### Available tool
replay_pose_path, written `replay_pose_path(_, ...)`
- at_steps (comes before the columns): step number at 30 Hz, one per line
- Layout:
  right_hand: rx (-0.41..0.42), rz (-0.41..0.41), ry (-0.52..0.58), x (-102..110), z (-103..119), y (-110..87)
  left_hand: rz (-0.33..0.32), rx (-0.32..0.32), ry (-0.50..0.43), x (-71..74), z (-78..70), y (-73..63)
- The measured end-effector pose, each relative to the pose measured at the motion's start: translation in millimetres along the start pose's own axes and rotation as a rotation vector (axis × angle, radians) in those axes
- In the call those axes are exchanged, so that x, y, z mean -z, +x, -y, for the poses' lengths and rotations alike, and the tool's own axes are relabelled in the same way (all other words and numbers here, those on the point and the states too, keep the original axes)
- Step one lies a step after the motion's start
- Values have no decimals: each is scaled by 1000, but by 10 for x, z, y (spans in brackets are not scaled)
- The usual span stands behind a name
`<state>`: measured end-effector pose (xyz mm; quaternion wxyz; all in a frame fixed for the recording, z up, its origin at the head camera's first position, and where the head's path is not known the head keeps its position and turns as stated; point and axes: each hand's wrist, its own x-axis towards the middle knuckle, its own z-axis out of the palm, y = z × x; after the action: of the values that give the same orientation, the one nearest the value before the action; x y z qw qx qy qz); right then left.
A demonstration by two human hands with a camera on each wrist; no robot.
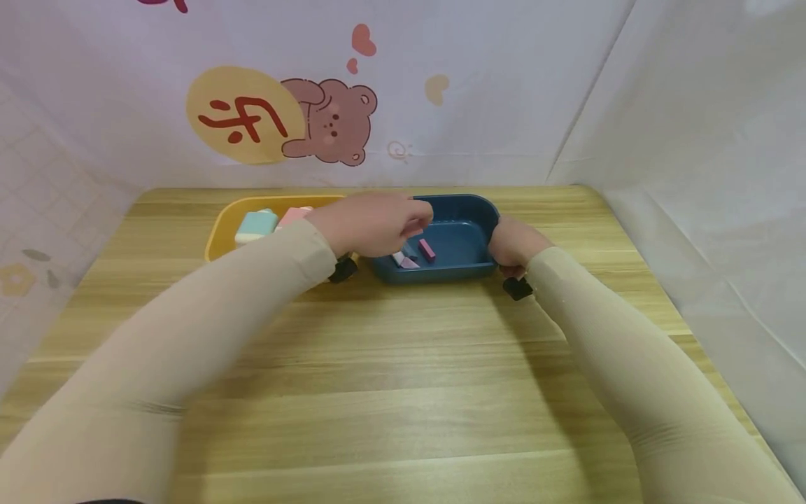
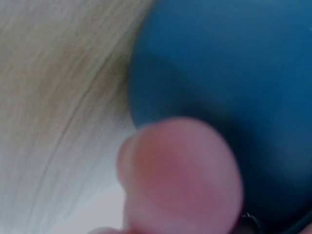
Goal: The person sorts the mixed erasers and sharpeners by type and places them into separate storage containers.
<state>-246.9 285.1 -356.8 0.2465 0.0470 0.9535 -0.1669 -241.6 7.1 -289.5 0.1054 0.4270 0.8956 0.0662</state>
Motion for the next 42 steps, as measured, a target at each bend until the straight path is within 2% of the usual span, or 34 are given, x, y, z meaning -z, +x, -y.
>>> replay_pose_path(5,10,-3,-24,4,17,-12,29,-22,40,-9,3,297)
replay_pose_path(10,9,-7,-43,2,32,-4,76,-15,111,-51,6,541)
replay_pose_path(14,-5,-7,-39,-11,37,4,123,-11,160,-110,-8,707)
replay_pose_path(17,-13,-8,-5,-19,36,5,140,-2,152,-159,-30,789)
replay_pose_path(19,-16,-12,23,-23,35,3,149,10,132,-196,-42,828)
replay_pose_path(24,-14,-19,32,-32,33,6,231,61,54,-265,-73,883)
replay_pose_path(28,-8,-23,14,-29,32,4,260,61,51,-250,-104,880)
replay_pose_path(30,-9,-24,11,-26,30,3,279,87,2,-226,-122,864)
replay_pose_path(34,-11,-23,13,-23,18,-3,310,129,-30,-197,-151,847)
replay_pose_path(38,-18,-25,15,-28,-5,1,295,126,5,-197,-147,872)
replay_pose_path(42,-16,-28,33,-35,-1,-14,247,117,37,-179,-105,881)
